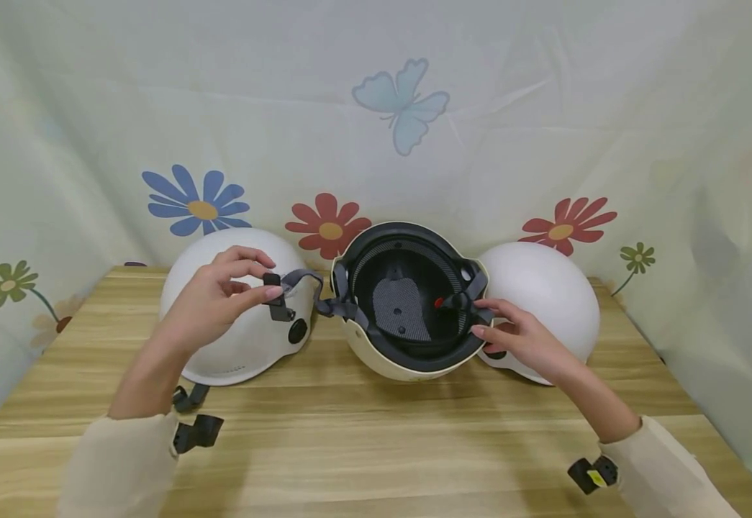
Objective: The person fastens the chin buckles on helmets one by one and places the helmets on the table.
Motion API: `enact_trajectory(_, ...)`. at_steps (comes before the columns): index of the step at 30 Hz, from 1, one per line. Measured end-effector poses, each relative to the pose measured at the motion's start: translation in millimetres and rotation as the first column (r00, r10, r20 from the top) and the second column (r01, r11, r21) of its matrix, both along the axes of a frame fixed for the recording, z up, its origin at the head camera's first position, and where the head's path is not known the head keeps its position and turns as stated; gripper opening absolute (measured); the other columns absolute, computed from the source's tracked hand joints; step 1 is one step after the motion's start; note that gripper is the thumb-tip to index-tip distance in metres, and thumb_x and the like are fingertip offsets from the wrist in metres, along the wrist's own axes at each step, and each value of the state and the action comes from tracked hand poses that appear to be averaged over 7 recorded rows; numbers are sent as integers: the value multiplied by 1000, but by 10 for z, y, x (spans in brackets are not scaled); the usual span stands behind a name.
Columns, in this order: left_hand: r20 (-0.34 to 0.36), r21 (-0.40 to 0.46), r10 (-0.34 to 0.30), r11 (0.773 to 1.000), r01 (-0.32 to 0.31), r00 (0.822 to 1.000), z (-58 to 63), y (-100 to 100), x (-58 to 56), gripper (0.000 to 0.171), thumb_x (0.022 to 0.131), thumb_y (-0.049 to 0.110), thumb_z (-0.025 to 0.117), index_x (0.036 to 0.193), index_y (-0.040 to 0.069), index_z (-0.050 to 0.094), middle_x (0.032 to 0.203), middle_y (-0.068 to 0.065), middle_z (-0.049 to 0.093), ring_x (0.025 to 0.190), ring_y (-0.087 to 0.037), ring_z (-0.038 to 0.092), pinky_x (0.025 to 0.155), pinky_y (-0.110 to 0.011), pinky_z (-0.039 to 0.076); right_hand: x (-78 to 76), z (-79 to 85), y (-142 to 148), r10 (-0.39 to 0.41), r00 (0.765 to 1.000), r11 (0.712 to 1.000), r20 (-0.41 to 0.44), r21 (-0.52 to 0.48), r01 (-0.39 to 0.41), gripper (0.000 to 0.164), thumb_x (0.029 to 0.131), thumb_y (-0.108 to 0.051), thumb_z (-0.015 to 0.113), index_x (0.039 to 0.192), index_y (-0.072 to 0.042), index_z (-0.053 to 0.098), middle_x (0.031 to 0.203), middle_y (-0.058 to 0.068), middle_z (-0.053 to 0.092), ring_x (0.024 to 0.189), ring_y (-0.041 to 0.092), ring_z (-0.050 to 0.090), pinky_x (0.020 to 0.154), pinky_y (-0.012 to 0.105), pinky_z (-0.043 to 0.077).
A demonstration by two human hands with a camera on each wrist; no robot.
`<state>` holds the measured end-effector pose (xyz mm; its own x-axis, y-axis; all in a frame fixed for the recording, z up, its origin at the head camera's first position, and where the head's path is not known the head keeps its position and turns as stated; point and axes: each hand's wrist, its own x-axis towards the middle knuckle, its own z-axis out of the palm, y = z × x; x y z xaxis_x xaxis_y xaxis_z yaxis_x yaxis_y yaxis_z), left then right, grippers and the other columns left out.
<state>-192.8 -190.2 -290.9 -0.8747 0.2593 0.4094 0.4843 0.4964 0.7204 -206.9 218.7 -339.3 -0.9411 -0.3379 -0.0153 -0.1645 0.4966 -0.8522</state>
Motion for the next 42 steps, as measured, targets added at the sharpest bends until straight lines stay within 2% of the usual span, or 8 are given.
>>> enact_trajectory(5, 40, -30, -63, 997, 65, 997, -71, 138, -49, 14, 89, 13, 59, 99, 3, 64, 105, -8, 58, 96, -21, 52, 79, -38, 46, 11, 1, -12, 1, 1000, 1000, 1, 7, -1, 55, 91, -28, 57, 135, -1, 35, 128, 25, 41, 95, 35, 60, 88, 46, 45)
enact_trajectory(11, 88, -13, -98, 995, 100, 991, -133, 300, -81, 16, 91, 9, 55, 104, 1, 61, 105, -13, 58, 90, -26, 60, 80, -42, 49, 21, -6, -31, 2, 1000, 1000, -7, 18, -2, 55, 91, -27, 57, 134, -1, 36, 129, 26, 39, 94, 35, 61, 87, 46, 45)
enact_trajectory(15, 78, 33, -126, 992, 124, 989, -170, 397, -108, 20, 91, 8, 56, 109, 1, 60, 102, -12, 60, 88, -25, 60, 81, -41, 49, 26, -19, -32, 2, 1000, 1000, -15, 20, -2, 55, 91, -27, 58, 134, -1, 37, 125, 25, 43, 94, 37, 60, 86, 45, 46)
enact_trajectory(20, 62, 91, -104, 991, 98, 993, -213, 497, -116, 27, 88, 10, 61, 113, 2, 56, 97, -10, 62, 88, -22, 56, 78, -37, 50, 32, -36, -30, 8, 1000, 1000, -22, 20, -7, 55, 90, -27, 58, 134, -1, 37, 127, 24, 42, 93, 37, 60, 86, 45, 46)
enact_trajectory(25, 52, 169, -77, 983, 68, 996, -247, 561, -121, 28, 84, 8, 66, 105, 0, 50, 91, -12, 63, 85, -22, 57, 68, -28, 51, 42, -46, -28, 10, 1000, 1000, -30, 22, -10, 55, 91, -27, 58, 134, -1, 37, 127, 25, 42, 92, 37, 61, 86, 47, 45)
enact_trajectory(29, 54, 221, -96, 972, 82, 994, -277, 590, -115, 19, 83, 7, 66, 95, 0, 53, 89, -13, 60, 73, -26, 59, 64, -29, 53, 43, -53, -25, 11, 999, 1000, -33, 20, -11, 55, 91, -26, 58, 134, 0, 37, 125, 25, 43, 92, 37, 61, 85, 45, 46)
enact_trajectory(36, 53, 190, -115, 976, 102, 992, -302, 621, -111, 11, 83, 7, 66, 92, 0, 63, 91, -11, 60, 72, -20, 58, 65, -25, 52, 53, -52, -29, 15, 999, 1000, -32, 6, -14, 54, 91, -25, 58, 133, 1, 36, 124, 25, 44, 92, 37, 60, 84, 44, 47)
enact_trajectory(42, 57, 147, -101, 985, 92, 993, -329, 643, -115, 19, 78, 13, 72, 94, 3, 66, 92, -7, 62, 78, -18, 54, 69, -22, 49, 47, -61, -34, 9, 1000, 1000, -29, 13, -9, 55, 90, -26, 58, 133, 0, 37, 123, 24, 45, 92, 37, 61, 85, 44, 47)
